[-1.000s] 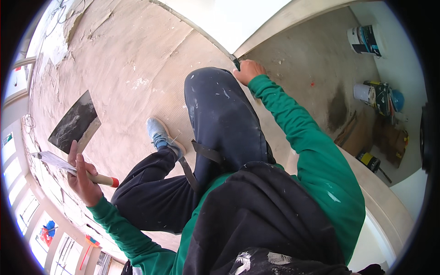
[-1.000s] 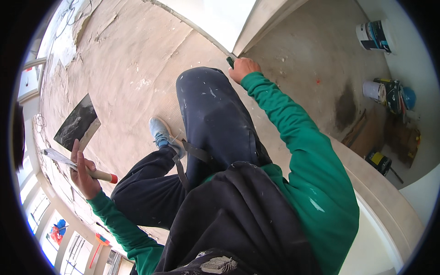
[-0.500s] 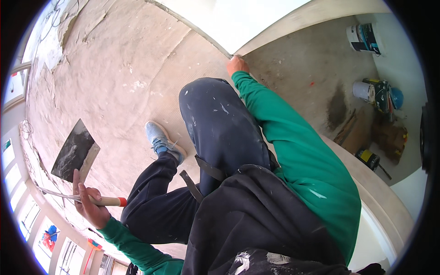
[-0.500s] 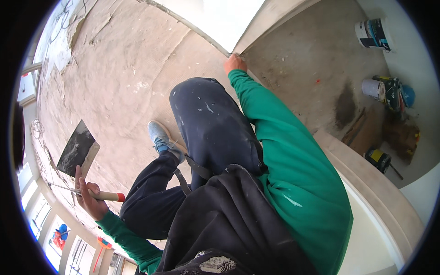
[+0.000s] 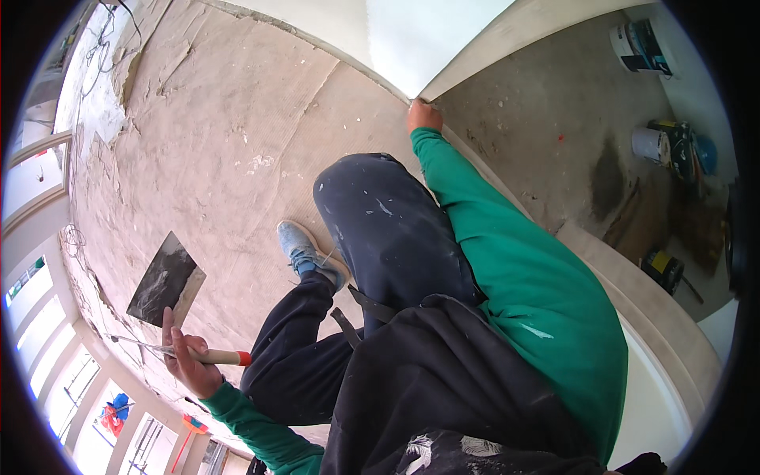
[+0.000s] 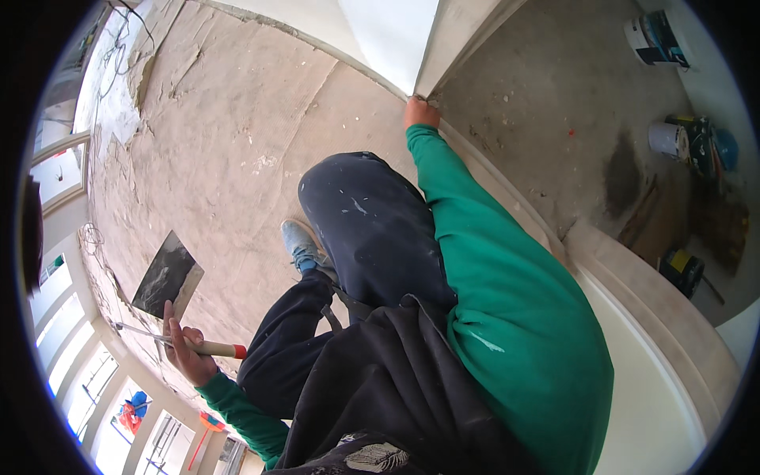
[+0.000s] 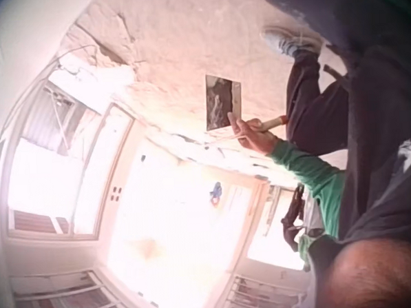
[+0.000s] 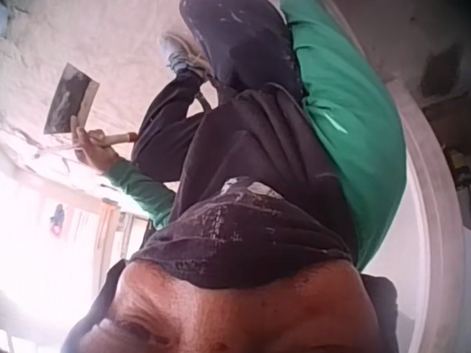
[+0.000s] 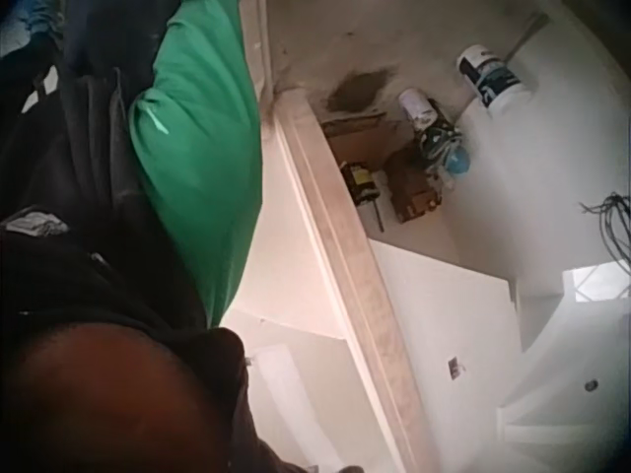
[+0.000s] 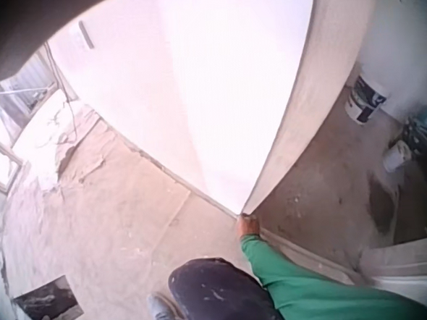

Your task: The person applies plaster to the wall-floor junction using a trowel and a hawk. They scoop plaster from the hawk and spread it along the base of the wall, smoothing the surface. The person moves along the wall, repeating the application process in different sections.

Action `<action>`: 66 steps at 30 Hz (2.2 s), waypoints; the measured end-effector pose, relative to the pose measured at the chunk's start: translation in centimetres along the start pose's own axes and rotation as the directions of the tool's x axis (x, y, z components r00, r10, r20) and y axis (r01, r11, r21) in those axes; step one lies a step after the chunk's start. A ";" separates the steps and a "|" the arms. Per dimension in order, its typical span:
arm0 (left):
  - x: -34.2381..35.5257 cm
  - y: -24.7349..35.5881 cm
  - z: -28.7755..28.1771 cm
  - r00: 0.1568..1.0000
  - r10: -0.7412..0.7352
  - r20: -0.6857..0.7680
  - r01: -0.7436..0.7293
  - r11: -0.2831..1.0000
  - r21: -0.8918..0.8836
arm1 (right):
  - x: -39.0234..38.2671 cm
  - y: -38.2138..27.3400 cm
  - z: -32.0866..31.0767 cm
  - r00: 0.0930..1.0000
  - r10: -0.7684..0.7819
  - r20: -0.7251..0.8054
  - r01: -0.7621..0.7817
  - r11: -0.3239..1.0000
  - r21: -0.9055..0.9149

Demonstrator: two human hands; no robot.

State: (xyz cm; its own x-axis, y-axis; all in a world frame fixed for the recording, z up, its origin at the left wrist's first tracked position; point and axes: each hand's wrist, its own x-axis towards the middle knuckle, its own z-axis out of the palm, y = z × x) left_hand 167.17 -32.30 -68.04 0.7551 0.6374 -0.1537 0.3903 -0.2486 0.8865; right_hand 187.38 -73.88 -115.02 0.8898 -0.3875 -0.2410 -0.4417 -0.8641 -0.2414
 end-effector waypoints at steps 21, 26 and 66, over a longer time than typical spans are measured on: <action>0.1 1.3 0.8 0.999 -0.034 0.007 0.033 0.991 0.128 | -2.3 -1.1 0.5 0.976 -0.103 -0.193 0.120 0.990 0.079; 0.4 1.0 0.4 0.998 -0.056 -0.010 0.056 0.987 0.149 | -2.2 -2.3 0.3 0.993 -0.044 -0.114 0.074 0.959 0.273; 0.6 0.6 0.1 0.999 -0.032 0.032 0.031 0.999 0.044 | 0.2 -0.2 -4.4 0.879 0.355 0.317 -0.444 0.853 0.276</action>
State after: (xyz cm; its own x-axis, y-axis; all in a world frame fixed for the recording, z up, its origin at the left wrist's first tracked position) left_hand 167.93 -32.12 -67.67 0.7586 0.6214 -0.1961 0.4364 -0.2610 0.8611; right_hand 188.13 -75.15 -110.87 0.5895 -0.5453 -0.5960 -0.8030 -0.4760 -0.3587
